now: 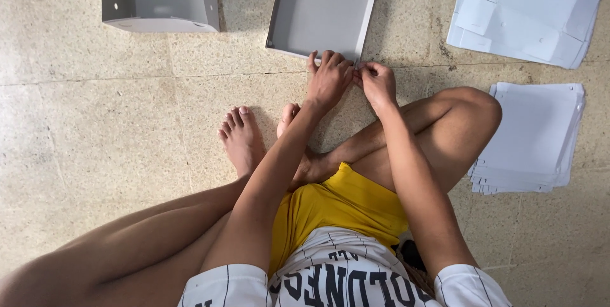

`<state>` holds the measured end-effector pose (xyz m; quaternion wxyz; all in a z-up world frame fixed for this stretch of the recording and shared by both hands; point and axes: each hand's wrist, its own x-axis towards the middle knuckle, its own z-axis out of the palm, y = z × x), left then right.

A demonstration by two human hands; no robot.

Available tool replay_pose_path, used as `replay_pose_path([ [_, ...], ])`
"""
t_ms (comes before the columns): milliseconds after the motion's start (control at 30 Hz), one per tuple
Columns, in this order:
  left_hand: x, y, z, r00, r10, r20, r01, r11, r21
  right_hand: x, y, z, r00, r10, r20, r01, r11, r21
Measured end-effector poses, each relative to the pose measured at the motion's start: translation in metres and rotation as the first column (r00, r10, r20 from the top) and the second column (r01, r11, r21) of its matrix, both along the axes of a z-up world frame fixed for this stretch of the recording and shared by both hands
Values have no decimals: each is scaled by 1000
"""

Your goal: The person sits on the floor and assembles white cardboard boxes by folding flaps and inserting tabs into slots. The person handles multiple flat cardboard pieces, folds them into box shapes, and stacks the completed boxes.

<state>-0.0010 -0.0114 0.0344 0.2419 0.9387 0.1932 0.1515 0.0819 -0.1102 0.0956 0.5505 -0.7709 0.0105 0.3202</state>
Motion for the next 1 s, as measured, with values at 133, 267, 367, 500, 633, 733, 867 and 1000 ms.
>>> replay_pose_path([
  [133, 8, -2, 6, 995, 94, -43, -101, 978, -180, 6, 6, 4, 989, 82, 122, -68, 991, -114],
  [267, 9, 4, 23, 984, 151, -95, -169, 960, -222, 15, 15, -10, 981, 129, 148, -110, 986, -127],
  [367, 8, 8, 34, 981, 170, -96, -187, 958, -219, 13, 20, -7, 975, 130, 181, -114, 989, -96],
  [500, 13, 14, 54, 977, 187, -105, -212, 918, -335, 15, 23, -5, 997, 43, 60, -47, 997, 66],
  [633, 26, 17, 56, 966, 205, -155, -251, 880, -402, 21, 22, -5, 989, -21, -145, 62, 957, 284],
  [733, 32, 21, 46, 969, 195, -150, -244, 853, -462, 14, 28, 21, 986, -48, -160, 97, 943, 318],
  [867, 29, 28, 66, 974, 189, -126, -227, 839, -495, 19, 27, 10, 981, -50, -187, 112, 935, 336],
  [1000, 29, 26, 62, 975, 197, -103, -222, 847, -484, 21, 24, 3, 981, -53, -188, 117, 931, 346],
])
